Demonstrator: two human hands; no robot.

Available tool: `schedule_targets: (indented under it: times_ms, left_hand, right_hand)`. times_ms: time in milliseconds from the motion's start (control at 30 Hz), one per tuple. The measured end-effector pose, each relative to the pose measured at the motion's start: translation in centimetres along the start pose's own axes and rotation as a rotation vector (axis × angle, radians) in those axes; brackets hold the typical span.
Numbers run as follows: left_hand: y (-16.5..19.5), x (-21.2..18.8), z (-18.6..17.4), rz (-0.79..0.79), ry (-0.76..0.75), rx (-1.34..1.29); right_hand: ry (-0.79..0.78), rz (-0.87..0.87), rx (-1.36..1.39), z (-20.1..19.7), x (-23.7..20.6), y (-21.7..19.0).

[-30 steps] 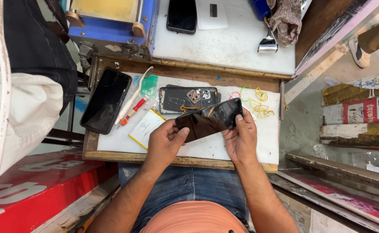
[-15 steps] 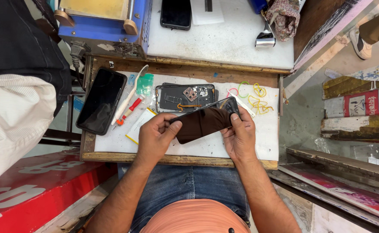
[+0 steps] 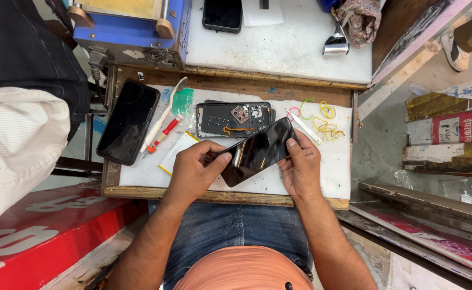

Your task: The person disassembles a smartphone, removes the battery and internal components, then reassembles the device by reconnecting the battery and placing the back cover. The person handles the phone, battery, and internal components throughout the process.

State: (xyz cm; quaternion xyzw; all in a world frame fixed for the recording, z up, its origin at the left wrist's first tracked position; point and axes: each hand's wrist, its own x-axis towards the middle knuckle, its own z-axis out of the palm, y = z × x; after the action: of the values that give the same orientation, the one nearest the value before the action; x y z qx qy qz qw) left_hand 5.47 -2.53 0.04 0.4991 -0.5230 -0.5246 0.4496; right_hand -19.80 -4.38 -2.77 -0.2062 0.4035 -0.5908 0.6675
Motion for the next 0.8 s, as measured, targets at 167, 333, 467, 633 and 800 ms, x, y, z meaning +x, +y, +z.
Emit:
schedule_targets:
  times_ms: [167,333,467,633,800]
  left_hand:
    - [-1.3,0.5,0.1,-0.181,0.068,0.037]
    - [-1.7,0.3,0.0,-0.157,0.110,-0.239]
    - [0.0,-0.7,-0.5,-0.238,0.081,-0.414]
    - [1.8,-1.5,0.2,-0.023,0.007,0.161]
    - [0.2,-0.1,0.6,-0.240,0.046,0.317]
  right_hand:
    - [0.003,0.021,0.034,0.2,-0.1,-0.1]
    - [-0.033,0.003,0.063,0.5,-0.1,-0.4]
    - [-0.018,0.004,0.063,0.7,-0.1,-0.3]
    - [0.002,-0.012,-0.008,0.6,0.1,0.1]
    - [-0.070,-0.016,0.004,0.1,0.1,0.5]
